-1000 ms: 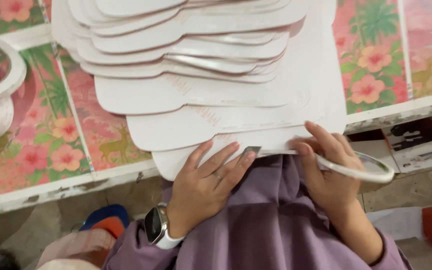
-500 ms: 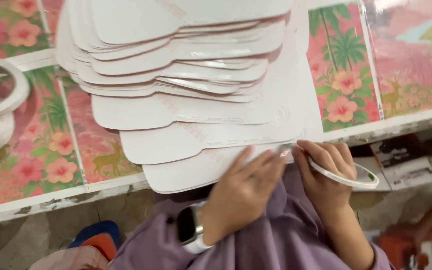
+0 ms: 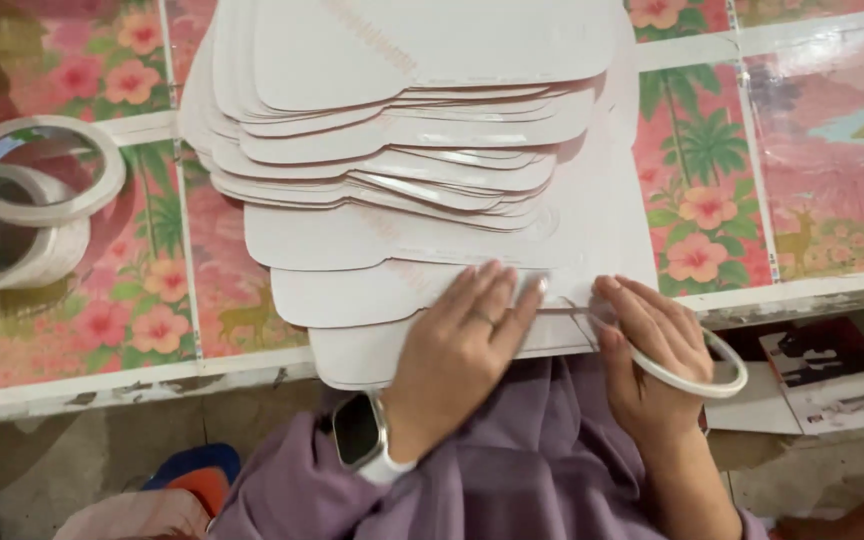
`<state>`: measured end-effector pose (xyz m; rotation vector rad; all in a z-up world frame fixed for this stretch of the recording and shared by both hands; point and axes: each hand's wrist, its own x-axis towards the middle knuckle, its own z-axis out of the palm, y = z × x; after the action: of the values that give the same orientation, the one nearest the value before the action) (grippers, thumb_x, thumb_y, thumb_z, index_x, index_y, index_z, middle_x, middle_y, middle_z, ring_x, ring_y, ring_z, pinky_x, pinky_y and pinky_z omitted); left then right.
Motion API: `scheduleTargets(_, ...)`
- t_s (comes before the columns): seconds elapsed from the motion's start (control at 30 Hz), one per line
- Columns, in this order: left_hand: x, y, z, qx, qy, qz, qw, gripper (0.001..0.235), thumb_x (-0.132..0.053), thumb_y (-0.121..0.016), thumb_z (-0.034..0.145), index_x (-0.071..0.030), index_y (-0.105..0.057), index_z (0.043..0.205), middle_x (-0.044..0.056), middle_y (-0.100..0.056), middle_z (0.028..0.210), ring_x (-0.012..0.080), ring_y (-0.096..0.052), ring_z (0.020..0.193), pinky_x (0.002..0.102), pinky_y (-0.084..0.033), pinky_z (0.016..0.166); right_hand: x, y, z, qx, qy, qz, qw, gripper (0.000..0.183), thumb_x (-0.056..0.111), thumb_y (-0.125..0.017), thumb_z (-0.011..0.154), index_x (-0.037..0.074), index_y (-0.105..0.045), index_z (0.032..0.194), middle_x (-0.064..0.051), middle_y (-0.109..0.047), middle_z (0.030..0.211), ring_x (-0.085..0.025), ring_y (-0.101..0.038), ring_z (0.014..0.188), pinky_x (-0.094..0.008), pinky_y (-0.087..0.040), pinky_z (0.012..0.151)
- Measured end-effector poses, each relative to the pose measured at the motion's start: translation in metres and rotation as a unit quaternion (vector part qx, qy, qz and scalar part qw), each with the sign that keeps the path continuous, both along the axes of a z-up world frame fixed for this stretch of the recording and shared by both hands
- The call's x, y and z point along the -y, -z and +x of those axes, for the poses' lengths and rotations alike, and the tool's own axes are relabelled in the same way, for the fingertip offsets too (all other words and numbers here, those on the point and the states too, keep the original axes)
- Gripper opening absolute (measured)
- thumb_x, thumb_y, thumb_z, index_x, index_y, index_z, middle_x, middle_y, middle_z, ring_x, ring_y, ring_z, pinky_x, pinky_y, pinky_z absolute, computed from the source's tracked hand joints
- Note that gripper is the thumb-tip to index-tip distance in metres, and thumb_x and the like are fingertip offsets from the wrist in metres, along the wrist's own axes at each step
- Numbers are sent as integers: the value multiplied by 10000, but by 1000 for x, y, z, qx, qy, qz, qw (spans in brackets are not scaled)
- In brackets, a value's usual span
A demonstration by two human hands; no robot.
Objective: The person applies clear adhesive tape to the edges of a stack of white, irregularly shaped paper cutouts. They use a roll of tape in their right hand to secure the edges of the top cutout while holding the stack steady with their left hand.
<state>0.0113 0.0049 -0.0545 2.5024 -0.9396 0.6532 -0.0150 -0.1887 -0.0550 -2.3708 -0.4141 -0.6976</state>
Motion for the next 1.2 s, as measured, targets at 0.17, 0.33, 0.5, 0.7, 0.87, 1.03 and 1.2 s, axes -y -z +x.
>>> scheduleTargets(0.17,14,-1,-24,-109,-19,49,993,458,-378,-513,969,-72,-535,1309,206,-522,1317,344,-483,1267,510,-364,1081,-13,-5,-22,5,-6,-64,998,143,-24,-622,895,-48,-637,1035,-123,-635,788,-246,-600,661,-389,-462,714)
scheduleTargets(0.33,-18,-9,-19,-137,70,-26,988,354,-88,-430,973,-101,-537,1310,193,-578,1286,327,-561,1227,492,-418,1059,-27,-11,-43,-143,29,152,978,66,-22,-508,917,-62,-559,924,-171,-569,802,-249,-534,709,-330,-459,721)
scheduleTargets(0.5,-63,-10,-31,-117,64,-129,983,261,24,-477,963,12,-582,1202,141,-682,1130,267,-677,1072,408,-555,957,-39,-5,-31,-254,64,213,941,255,43,-490,987,-19,-560,1224,-104,-646,844,-147,-642,726,-238,-506,760)
scheduleTargets(0.7,-61,-14,-28,-65,93,-38,993,297,-101,-381,1024,-73,-589,1234,62,-680,1166,215,-638,1134,364,-512,959,-39,-4,-23,-189,32,59,980,301,77,-534,975,-7,-556,1264,-57,-689,888,-191,-639,812,-311,-493,828)
scheduleTargets(0.87,-55,-14,-27,-59,100,-22,993,280,-70,-408,1004,-49,-583,1221,58,-704,1112,195,-631,1128,371,-494,968,15,21,-30,-45,99,-65,992,264,80,-677,984,-60,-619,1200,-172,-659,960,-347,-581,852,-451,-458,820)
scheduleTargets(1.03,-25,-14,-35,-78,78,-94,990,225,-66,-482,974,11,-594,1153,113,-683,1122,273,-681,1051,411,-520,958,19,30,-19,6,85,-56,995,213,90,-747,924,-11,-643,1080,-113,-659,833,-273,-575,755,-381,-467,741)
scheduleTargets(1.2,29,0,-32,-104,124,-94,982,347,-30,-372,997,48,-446,1328,148,-607,1296,294,-641,1179,446,-460,1069,20,18,-17,-24,78,-95,992,84,102,-692,939,35,-685,988,-84,-661,859,-270,-556,722,-375,-455,724)
